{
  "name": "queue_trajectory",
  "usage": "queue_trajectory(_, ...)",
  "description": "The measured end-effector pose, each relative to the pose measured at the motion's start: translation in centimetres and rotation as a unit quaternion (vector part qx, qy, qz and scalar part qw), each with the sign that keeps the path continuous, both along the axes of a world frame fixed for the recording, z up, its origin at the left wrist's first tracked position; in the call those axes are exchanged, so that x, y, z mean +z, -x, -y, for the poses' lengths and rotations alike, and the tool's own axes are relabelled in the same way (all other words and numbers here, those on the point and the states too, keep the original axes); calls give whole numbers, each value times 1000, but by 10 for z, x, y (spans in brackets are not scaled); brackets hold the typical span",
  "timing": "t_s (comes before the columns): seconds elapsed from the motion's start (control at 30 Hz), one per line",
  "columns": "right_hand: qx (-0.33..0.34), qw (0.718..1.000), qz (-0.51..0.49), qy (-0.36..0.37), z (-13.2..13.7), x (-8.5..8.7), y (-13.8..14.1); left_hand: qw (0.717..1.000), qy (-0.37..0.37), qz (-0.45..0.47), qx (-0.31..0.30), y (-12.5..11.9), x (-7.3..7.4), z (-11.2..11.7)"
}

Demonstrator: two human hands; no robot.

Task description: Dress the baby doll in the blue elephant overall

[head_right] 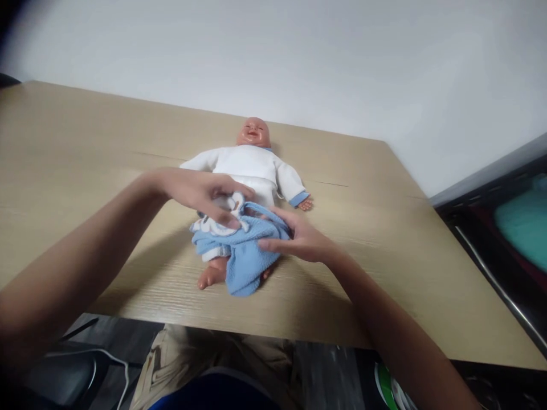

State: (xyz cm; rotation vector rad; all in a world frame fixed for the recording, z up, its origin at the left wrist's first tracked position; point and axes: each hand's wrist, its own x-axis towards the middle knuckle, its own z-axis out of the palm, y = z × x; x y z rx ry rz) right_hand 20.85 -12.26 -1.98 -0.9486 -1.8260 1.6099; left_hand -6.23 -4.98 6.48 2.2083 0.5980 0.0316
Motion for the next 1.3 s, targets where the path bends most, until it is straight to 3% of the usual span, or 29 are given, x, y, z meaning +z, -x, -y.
queue_trajectory(0.13, 54, 998, 41, 3, 7, 9, -4, 995, 70, 70, -14, -13, -19, -13)
queue_trajectory(0.3, -43, 995, -89, -19, 11, 6, -1, 979, 158, 122, 48, -16, -41, -15)
queue_trajectory(0.43, -115, 991, -35, -54, 7, 7, 1, 977, 179, 116, -27, -14, -48, -16)
queue_trajectory(0.5, -92, 994, 30, -54, 7, 11, -2, 984, 152, 82, -43, -13, -47, -14)
queue_trajectory(0.57, -18, 996, 83, -30, 8, 15, -7, 987, 142, 52, -50, -13, -43, -11)
queue_trajectory(0.63, 53, 991, 125, -14, 11, 18, -12, 984, 154, 56, -63, -13, -40, -7)
queue_trajectory(0.7, 69, 989, 131, -20, 14, 19, -14, 982, 160, 78, -64, -13, -37, -5)
queue_trajectory(0.83, -38, 999, 12, -24, 14, 15, -7, 983, 154, 86, -57, -11, -37, -3)
queue_trajectory(0.93, -131, 987, -85, 34, 13, 12, 4, 974, 187, 94, -92, -10, -41, -4)
queue_trajectory(1.0, -142, 981, -106, 78, 13, 11, 9, 970, 195, 103, -100, -10, -44, -4)
queue_trajectory(1.1, -122, 984, -87, 97, 13, 10, 6, 977, 178, 110, -42, -8, -46, -5)
queue_trajectory(1.2, -22, 996, -36, 76, 11, 11, -5, 979, 177, 99, 26, -5, -47, -7)
queue_trajectory(1.3, 119, 991, 13, 51, 10, 15, -13, 978, 195, 68, -20, -5, -47, -8)
